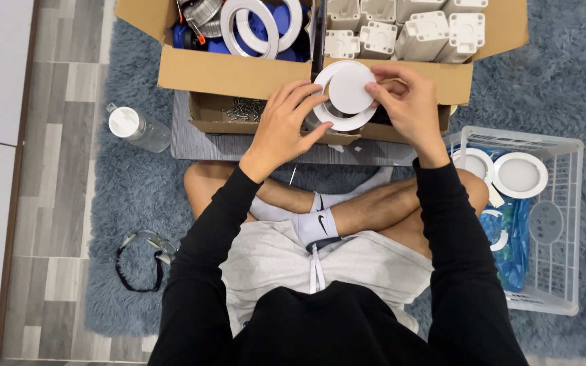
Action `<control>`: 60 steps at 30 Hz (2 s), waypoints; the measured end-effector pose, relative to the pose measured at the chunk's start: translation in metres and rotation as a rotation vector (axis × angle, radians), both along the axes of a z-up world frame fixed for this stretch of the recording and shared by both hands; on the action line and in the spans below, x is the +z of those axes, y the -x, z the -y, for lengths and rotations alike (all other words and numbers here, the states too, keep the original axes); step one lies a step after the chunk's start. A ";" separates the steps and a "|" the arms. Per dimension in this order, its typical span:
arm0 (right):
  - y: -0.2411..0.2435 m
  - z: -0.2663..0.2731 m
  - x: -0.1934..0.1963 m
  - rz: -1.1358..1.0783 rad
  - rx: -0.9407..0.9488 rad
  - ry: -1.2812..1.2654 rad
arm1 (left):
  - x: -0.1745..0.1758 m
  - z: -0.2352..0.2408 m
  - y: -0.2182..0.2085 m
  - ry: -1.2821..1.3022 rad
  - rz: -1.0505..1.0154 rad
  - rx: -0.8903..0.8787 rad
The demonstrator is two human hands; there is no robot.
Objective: Assembling recessed light fixtures by joining rings, diffusers, and light bodies.
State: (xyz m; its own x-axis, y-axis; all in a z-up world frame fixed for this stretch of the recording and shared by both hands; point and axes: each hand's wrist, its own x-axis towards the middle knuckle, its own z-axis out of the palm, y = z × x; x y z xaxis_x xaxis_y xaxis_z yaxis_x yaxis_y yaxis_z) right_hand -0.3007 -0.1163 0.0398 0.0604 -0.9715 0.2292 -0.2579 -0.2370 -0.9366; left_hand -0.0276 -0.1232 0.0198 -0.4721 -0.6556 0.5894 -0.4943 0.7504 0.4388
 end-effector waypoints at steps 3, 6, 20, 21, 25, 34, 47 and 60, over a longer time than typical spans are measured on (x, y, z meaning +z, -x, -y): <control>-0.003 0.001 0.002 0.011 0.006 0.003 | 0.000 0.000 -0.001 -0.025 -0.005 0.003; -0.006 0.000 0.008 -0.083 -0.005 0.044 | 0.001 0.001 -0.001 -0.038 -0.003 -0.002; -0.001 0.014 -0.005 -0.329 -0.081 0.104 | -0.017 0.011 0.008 0.037 -0.009 0.032; -0.001 0.015 -0.005 -0.329 -0.081 0.110 | -0.017 0.011 0.009 0.042 -0.009 0.032; -0.004 0.016 -0.006 -0.466 -0.086 0.219 | -0.016 0.012 0.011 0.055 -0.005 0.049; -0.005 0.015 -0.014 -0.660 -0.093 0.526 | -0.017 0.014 0.022 0.127 -0.004 0.084; 0.005 -0.065 -0.015 -0.463 -0.179 0.646 | 0.017 0.040 -0.021 0.279 -0.083 0.121; 0.073 -0.138 -0.089 -0.540 -0.498 0.512 | 0.008 0.192 -0.154 0.078 0.398 0.450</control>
